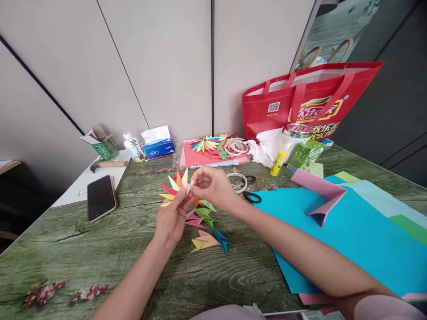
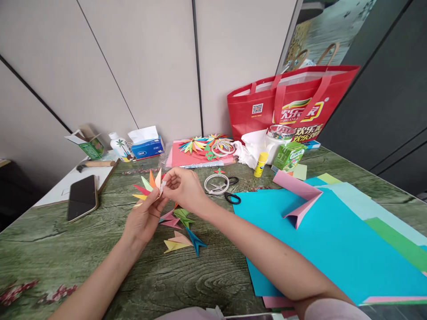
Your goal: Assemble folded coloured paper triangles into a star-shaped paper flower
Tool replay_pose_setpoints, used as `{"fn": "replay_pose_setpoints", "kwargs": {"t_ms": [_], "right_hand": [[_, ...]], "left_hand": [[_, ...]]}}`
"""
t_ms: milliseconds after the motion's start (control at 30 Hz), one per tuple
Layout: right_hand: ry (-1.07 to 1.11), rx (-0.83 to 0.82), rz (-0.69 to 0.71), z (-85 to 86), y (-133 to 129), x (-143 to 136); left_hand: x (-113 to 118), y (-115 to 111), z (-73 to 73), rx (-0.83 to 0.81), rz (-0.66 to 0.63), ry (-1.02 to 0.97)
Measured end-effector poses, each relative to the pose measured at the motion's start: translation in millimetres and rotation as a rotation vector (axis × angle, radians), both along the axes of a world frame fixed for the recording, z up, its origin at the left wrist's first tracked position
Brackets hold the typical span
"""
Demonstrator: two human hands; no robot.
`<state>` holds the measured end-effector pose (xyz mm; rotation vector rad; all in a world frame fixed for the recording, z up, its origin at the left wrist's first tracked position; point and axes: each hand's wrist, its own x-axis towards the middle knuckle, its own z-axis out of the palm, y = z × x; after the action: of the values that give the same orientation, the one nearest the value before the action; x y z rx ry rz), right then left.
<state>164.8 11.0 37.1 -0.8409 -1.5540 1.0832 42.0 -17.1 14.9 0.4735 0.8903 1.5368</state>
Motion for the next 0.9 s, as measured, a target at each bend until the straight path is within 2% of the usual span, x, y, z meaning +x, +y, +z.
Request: {"fn": "replay_pose_setpoints", "kwargs": {"t_ms": [233, 667, 900], "right_hand": [[0.103, 0.038, -0.075, 0.2, -4.0, -3.5], [0.094, -0.054, -0.020, 5.1, -2.8, -1.0], [0.064, -0.048, -0.007, 6.7, -3.0, 0.7]], "left_hand": [[-3.1, 2.4, 0.7, 0.007, 0.019, -0.073], [-2.1, 0.0, 2.9, 0.052, -0.008, -0.008], [-3.1, 0.1, 2.5, 0.064, -0.019, 0.032]]}}
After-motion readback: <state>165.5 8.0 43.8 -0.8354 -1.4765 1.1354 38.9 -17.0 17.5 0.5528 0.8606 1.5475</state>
